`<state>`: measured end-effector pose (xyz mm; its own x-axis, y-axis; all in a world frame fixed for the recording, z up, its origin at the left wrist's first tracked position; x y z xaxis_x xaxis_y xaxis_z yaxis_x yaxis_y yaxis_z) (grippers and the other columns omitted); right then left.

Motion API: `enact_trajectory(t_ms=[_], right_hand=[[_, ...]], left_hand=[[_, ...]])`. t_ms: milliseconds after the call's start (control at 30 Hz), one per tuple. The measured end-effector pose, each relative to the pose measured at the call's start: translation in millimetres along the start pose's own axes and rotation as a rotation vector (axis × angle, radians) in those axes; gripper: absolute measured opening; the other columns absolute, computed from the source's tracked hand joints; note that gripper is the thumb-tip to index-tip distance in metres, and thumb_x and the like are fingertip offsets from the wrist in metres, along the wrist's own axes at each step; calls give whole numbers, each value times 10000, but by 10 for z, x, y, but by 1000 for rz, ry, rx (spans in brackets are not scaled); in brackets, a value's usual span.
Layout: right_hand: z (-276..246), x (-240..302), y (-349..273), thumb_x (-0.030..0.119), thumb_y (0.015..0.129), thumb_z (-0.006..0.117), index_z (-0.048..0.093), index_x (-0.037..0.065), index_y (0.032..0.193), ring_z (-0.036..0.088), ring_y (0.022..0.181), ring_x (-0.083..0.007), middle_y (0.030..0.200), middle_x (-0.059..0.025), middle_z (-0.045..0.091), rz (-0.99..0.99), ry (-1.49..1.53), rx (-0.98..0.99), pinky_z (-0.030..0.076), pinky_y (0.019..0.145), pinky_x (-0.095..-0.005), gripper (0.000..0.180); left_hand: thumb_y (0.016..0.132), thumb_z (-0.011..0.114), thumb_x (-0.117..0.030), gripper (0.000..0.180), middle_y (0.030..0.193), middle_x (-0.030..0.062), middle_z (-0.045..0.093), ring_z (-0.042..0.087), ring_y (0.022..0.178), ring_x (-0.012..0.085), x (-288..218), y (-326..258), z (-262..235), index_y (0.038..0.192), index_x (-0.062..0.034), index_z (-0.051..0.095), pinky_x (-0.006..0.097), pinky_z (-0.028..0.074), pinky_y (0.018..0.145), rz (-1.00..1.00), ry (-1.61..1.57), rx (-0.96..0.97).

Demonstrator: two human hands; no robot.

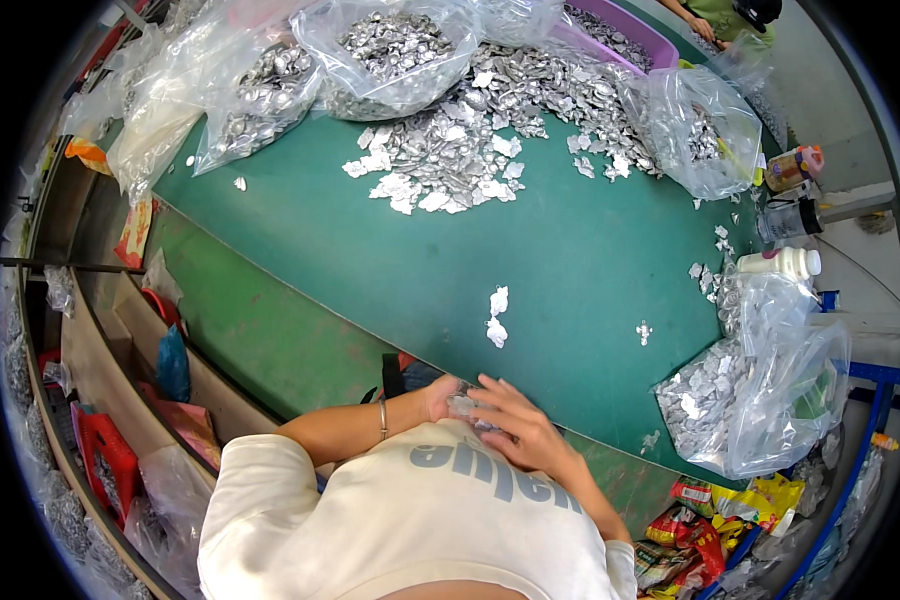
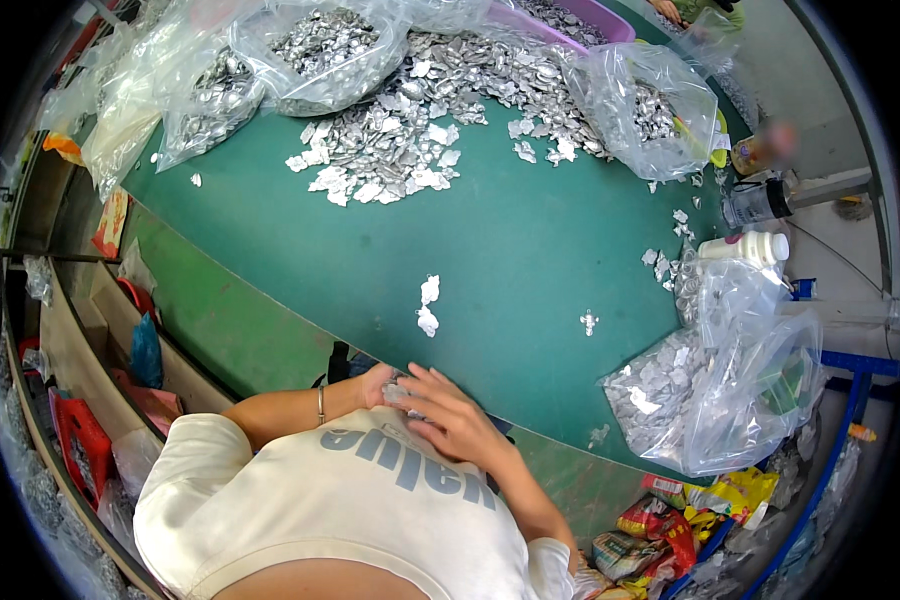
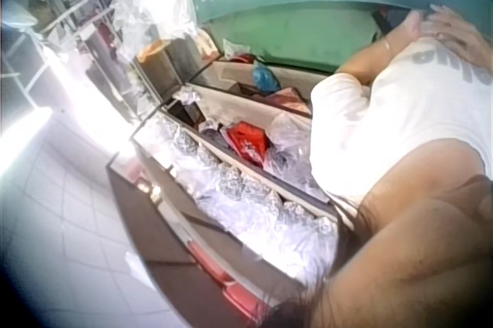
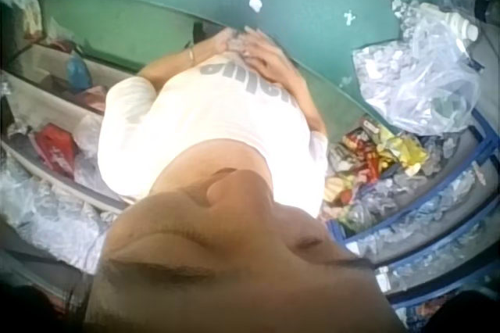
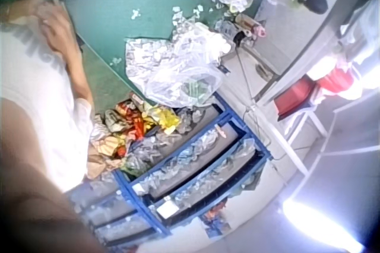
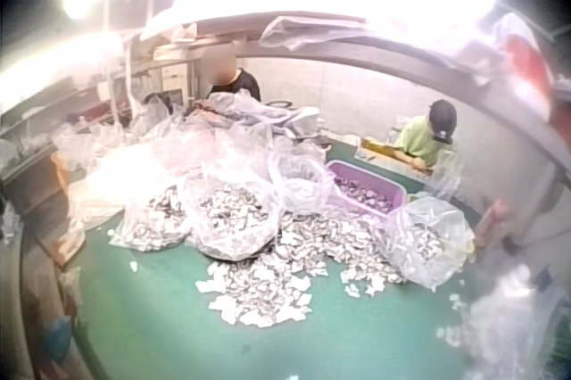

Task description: The person picks up small metal parts by hand from a pile on the workbench, gathers them into groups, and places them into a plastic bag.

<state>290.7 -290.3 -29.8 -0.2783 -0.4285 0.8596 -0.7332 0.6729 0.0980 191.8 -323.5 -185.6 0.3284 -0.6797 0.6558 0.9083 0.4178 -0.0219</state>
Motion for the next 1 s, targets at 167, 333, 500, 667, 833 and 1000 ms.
enact_trajectory(t_ms=[167, 333, 500, 667, 833, 1000], right_hand=[[-394, -129, 650, 169, 772, 724, 581, 18, 1193, 362, 1332, -343, 1353, -129, 491, 29, -205, -227, 283, 1096, -491, 470], [-275, -373, 626, 159, 782, 698, 568, 22, 1203, 340, 1350, -334, 1392, -131, 454, 9, -242, -59, 267, 1104, -502, 461], [1, -78, 43, 135, 798, 683, 601, 5, 1140, 398, 1314, -325, 1337, -136, 508, 17, -132, 35, 295, 1090, -491, 375], [112, 40, -196, 72, 822, 649, 615, -4, 1117, 470, 1259, -323, 1251, -155, 573, 28, 111, -2, 340, 1064, -466, 307], [88, 11, -241, 16, 830, 617, 645, -14, 1056, 581, 1099, -332, 1128, -179, 631, 51, 298, -288, 432, 962, -408, 229], [-26, -84, -360, -21, 832, 600, 655, -15, 1003, 632, 865, -276, 975, -138, 667, 108, 261, -567, 473, 828, -369, 180]], left_hand=[[917, 353, -612, 765, 1369, 285, 412, 463, 1215, 452, 294, 116, 486, 1389, -10, 358, 556, 419, 982, -68, 313, -120], [923, 341, -596, 753, 1347, 293, 428, 472, 1209, 441, 299, 99, 483, 1367, 10, 379, 566, 405, 986, -71, 193, -40], [959, 437, -402, 474, 1178, 186, 598, 614, 1054, 290, 40, 3, 54, 1202, -5, 526, 439, 525, 877, 81, 169, -49], [948, 477, -314, 342, 1046, 137, 635, 637, 901, 247, -119, -49, -183, 1092, -22, 581, 389, 541, 823, 143, 394, -324], [906, 498, -219, 321, 1110, 190, 608, 607, 1005, 296, -136, -229, -51, 1115, 15, 560, 460, 498, 911, 189, 337, -350], [860, 509, -152, 358, 1138, 225, 593, 597, 1000, 353, 201, -322, 592, 1161, 41, 536, 513, 489, 886, 428, 1019, -741]])
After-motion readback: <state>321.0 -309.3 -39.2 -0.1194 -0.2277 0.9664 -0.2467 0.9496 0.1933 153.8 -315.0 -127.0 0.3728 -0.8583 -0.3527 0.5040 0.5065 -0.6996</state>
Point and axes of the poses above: each hand's wrist, its own y-axis towards the middle knuckle, its own z-axis out of the palm, x = y × z, the point moved 5 cm from there along y, towards the middle knuckle
